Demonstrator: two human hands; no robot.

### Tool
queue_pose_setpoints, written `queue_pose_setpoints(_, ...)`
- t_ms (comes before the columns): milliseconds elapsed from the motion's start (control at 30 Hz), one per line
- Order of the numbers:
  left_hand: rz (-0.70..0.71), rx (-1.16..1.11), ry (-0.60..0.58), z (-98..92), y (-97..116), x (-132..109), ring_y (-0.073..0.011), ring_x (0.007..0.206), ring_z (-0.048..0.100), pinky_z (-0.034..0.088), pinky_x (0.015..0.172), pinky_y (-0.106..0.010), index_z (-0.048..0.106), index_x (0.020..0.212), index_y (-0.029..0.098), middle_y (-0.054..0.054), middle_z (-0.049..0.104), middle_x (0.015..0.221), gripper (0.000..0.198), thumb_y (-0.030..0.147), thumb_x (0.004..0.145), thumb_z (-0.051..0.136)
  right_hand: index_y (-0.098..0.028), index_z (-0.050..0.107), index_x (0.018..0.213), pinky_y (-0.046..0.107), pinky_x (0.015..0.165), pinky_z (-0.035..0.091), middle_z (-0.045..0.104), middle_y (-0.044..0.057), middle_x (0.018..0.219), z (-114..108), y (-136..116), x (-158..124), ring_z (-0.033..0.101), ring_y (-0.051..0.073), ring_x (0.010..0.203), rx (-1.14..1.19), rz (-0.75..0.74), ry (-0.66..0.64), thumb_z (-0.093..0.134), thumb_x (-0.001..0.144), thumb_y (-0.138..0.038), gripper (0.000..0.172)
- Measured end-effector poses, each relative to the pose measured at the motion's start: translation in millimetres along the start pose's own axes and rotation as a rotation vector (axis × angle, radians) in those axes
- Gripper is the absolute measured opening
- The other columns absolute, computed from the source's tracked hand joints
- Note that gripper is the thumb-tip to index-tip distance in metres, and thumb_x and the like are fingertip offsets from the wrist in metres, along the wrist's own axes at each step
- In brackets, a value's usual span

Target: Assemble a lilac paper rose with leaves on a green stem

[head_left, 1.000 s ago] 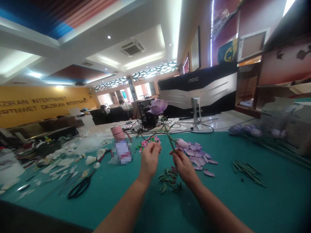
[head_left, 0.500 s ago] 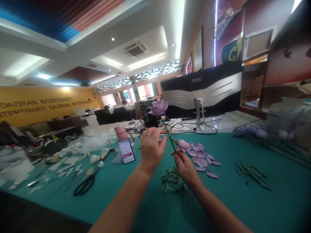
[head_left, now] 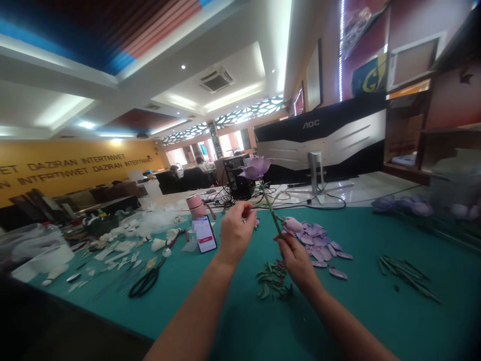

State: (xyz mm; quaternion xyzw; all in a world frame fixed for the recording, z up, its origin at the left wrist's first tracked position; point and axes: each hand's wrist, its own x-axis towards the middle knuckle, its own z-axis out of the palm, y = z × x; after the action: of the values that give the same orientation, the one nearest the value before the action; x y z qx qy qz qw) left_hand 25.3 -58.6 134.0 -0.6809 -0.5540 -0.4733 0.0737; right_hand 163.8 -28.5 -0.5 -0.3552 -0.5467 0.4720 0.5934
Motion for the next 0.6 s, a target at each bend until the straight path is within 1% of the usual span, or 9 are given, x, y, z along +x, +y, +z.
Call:
queue_pose_setpoints(100,0.117,0.081,0.058,0.0,3,-1,-0.0177,0.08,0.06,0.044,0.077,-0.03,0.063,0.091,0.022,-0.003,0.067,0.082,0.009,0.027,0.091,0.055,-0.021,0.067,0.1,0.027,0.045,0.03,0.044,-0.002,0.059,-1,0,1,0.035,0.014,0.049,-0.003,0.005,-0.002,0.055,0.084,-0.056,0.04)
queue_pose_setpoints(200,0.233,0.166,0.105,1.1,6,-2,-0.0183,0.079,0.06,0.043,0.078,-0.033,0.064,0.087,0.021,-0.004,0.067,0.08,0.013,0.026,0.093,0.053,-0.021,0.067,0.099,0.027,0.045,0.031,0.044,-0.002,0.059,-1,0,1,0.036,0.014,0.05,-0.002,0.008,0.006,0.055,0.084,-0.055,0.039)
queue_pose_setpoints(433,0.444,0.223,0.133,3.7,15,1,-0.0182,0.078,0.059,0.04,0.079,-0.034,0.063,0.085,0.02,-0.004,0.069,0.08,0.014,0.021,0.094,0.052,-0.02,0.067,0.095,0.027,0.047,0.034,0.048,-0.001,0.06,-1,-1,1,0.04,0.014,0.051,-0.042,-0.019,0.021,0.056,0.084,-0.055,0.038)
queue_pose_setpoints(500,0.489,0.232,0.157,4.8,18,0,-0.0182,0.078,0.059,0.04,0.078,-0.034,0.064,0.088,0.019,-0.003,0.069,0.08,0.011,0.02,0.093,0.054,-0.02,0.067,0.095,0.027,0.048,0.034,0.048,-0.002,0.059,-1,-2,0,0.041,0.014,0.051,-0.055,-0.034,0.03,0.054,0.085,-0.054,0.038)
queue_pose_setpoints(600,0.548,0.198,0.195,8.9,23,-6,-0.0181,0.081,0.061,0.04,0.079,-0.034,0.065,0.098,0.019,-0.003,0.071,0.084,0.01,0.019,0.092,0.057,-0.018,0.067,0.096,0.026,0.05,0.036,0.051,-0.001,0.06,-1,-4,-1,0.043,0.014,0.053,-0.082,-0.077,0.045,0.052,0.087,-0.053,0.038)
